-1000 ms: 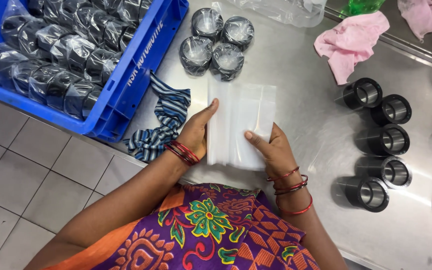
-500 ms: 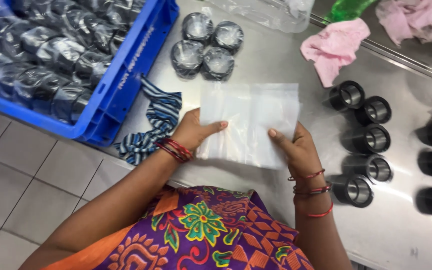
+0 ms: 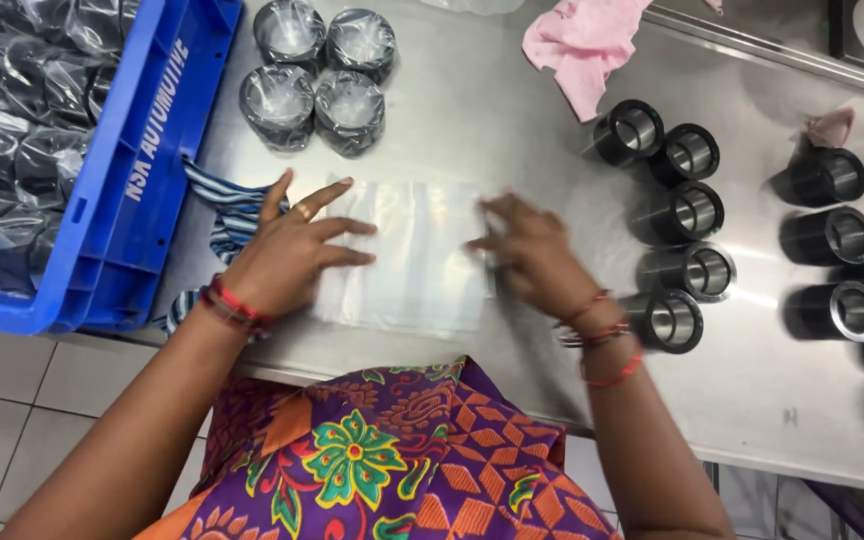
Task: The person wraps individual black circular metal parts in plastic, places them into a blue plastic crate, and wipes a part with a cloth.
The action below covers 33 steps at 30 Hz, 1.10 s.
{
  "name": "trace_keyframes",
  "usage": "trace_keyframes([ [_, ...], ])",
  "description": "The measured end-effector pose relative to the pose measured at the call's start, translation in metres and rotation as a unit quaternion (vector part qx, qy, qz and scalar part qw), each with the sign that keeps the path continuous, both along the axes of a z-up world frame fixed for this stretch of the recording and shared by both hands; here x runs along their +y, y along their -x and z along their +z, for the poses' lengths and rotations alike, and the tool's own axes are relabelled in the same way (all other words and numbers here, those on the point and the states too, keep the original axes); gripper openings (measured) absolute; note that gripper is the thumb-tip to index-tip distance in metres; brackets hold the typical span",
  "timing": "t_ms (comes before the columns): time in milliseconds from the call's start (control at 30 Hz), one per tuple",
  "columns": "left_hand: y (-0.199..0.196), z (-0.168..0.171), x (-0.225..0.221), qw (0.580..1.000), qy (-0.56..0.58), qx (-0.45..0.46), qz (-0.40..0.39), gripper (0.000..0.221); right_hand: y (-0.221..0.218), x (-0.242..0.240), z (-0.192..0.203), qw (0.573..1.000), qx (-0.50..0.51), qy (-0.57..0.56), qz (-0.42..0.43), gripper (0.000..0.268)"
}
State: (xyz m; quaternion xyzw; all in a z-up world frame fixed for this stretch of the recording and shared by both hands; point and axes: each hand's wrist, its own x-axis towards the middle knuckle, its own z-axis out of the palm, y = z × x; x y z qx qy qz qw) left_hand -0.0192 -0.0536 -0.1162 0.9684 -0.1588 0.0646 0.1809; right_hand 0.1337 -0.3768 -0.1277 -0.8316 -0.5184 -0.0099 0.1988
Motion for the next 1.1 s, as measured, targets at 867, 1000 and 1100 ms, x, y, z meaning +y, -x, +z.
trace_keyframes([
  [867, -0.088, -0.008, -0.154, 0.974, 0.157, 0.131, 0.098, 0.024, 0.024, -0.076, 0.036, 0.969, 0.007, 0.060, -0.238, 0.085],
  [1000, -0.085, -0.031, -0.152, 0.984, 0.121, 0.076, 0.107, 0.006, 0.064, -0.073, 0.029, 0.961, 0.026, -0.006, -0.275, 0.088],
  [1100, -0.078, -0.005, -0.152, 0.984, 0.136, 0.074, 0.083, 0.012, 0.078, -0.071, 0.025, 0.952, 0.040, -0.023, -0.304, 0.089],
])
